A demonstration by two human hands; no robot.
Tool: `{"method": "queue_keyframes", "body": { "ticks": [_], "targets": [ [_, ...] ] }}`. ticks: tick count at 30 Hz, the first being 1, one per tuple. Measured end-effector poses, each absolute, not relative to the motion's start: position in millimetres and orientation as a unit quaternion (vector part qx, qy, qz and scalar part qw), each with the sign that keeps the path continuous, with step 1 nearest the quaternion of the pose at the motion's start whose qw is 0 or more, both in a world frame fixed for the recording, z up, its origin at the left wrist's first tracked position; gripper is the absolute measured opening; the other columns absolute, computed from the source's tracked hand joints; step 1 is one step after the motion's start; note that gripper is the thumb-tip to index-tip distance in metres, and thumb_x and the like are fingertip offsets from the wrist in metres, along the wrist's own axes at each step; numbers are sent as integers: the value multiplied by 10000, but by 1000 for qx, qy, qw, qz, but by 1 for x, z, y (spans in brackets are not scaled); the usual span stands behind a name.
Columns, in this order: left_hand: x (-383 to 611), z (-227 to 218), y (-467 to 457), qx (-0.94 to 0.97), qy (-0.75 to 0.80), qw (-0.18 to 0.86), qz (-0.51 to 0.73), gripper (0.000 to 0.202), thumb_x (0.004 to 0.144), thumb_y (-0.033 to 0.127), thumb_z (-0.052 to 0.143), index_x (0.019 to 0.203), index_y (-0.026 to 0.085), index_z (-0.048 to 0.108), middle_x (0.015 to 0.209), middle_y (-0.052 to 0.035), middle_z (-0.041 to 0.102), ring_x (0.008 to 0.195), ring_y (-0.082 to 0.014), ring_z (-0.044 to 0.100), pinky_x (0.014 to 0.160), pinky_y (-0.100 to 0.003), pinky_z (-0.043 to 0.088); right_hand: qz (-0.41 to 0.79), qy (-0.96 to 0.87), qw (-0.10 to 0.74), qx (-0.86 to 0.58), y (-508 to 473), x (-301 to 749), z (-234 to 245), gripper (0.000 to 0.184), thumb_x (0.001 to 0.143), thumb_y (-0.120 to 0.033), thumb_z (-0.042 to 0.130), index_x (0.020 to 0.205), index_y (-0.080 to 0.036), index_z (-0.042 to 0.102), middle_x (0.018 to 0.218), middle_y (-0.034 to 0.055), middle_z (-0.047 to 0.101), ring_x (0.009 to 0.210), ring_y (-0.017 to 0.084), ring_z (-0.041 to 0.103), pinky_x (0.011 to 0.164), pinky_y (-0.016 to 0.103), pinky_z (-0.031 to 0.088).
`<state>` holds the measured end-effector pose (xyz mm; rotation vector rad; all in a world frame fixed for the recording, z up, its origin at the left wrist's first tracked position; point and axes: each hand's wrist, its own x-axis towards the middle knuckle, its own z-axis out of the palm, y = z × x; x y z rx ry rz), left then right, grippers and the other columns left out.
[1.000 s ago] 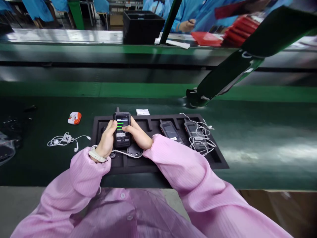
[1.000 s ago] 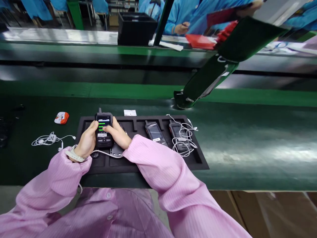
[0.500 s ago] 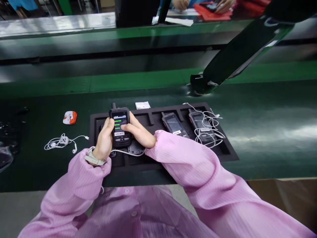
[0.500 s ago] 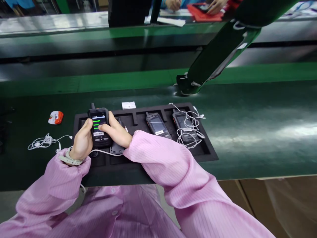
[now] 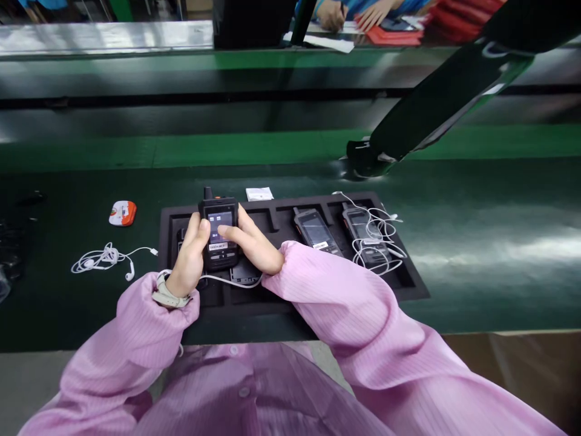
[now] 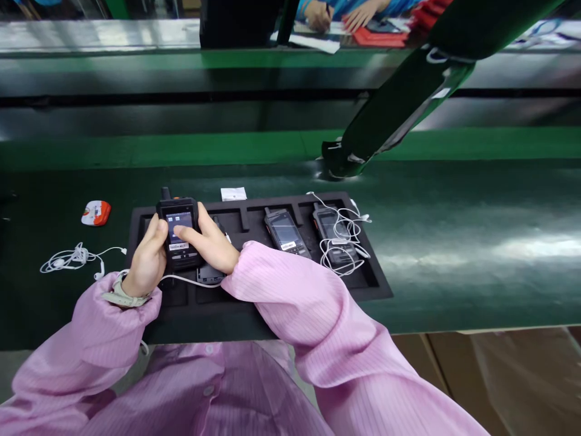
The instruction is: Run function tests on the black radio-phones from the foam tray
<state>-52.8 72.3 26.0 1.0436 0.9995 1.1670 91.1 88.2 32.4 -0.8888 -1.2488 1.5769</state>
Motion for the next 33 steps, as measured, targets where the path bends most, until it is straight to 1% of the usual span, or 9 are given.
{"method": "queue_keyframes", "body": {
  "ticks": [4,6,12,15,18,22,26,28,33],
  "targets": [
    [-49,32,63,543,453,505,495,402,1044,545,445,1242,223,583,1337,-66,647,1353,-223,559,1131,-336,416,600,-497,491,-389,85,86,32,437,814,-486,661,1133,-215,535,1071,31,638,1040,212,597,1000,359,483],
    [-47,37,58,578,468,459,487,392,1061,526,407,1250,215,554,1352,-79,641,1380,-219,539,1143,-340,397,581,-505,505,-389,84,84,32,401,815,-480,667,1086,-213,543,1037,34,642,1012,213,596,974,362,492],
    [-47,40,48,613,467,429,472,400,1070,516,362,1295,208,483,1347,-118,664,1302,-244,606,1051,-372,457,569,-537,520,-344,82,87,19,433,872,-497,655,1188,-220,551,1204,57,651,1144,231,598,1095,390,450],
    [-48,39,46,617,462,434,467,432,1070,525,339,1323,194,455,1334,-139,674,1250,-254,636,1002,-382,478,553,-549,525,-343,80,88,7,481,896,-569,623,1237,-234,570,1221,57,649,1167,244,599,1099,398,457],
    [-49,39,45,617,455,446,462,440,1072,526,323,1310,182,459,1314,-146,679,1242,-255,636,998,-383,474,555,-544,523,-349,79,89,1,473,895,-592,611,1209,-241,565,1226,57,650,1170,247,607,1099,398,466],
    [-50,35,50,595,436,475,480,429,1070,529,341,1295,188,472,1357,-132,651,1281,-240,610,1056,-366,443,576,-533,513,-347,78,89,6,450,879,-532,642,1206,-247,524,1240,49,640,1188,237,600,1107,386,456],
    [-49,33,56,539,431,527,496,445,1041,583,398,1206,193,536,1307,-99,665,1280,-240,599,1063,-358,444,578,-548,480,-367,79,89,17,507,796,-412,742,1209,-247,501,1122,26,629,1041,202,599,1018,358,496],
    [-49,32,58,508,431,552,501,444,1024,592,444,1173,192,566,1261,-84,678,1260,-244,605,1051,-360,455,579,-553,460,-384,80,91,20,542,769,-400,756,1218,-246,495,1115,27,623,1023,205,594,1008,366,500],
    [-52,26,65,436,410,617,510,445,973,608,553,1154,204,599,1213,-62,696,1203,-249,637,1013,-364,492,618,-537,451,-355,82,94,18,531,836,-444,631,1310,-254,484,1304,34,605,1240,239,561,1149,396,427]
  ]
}}
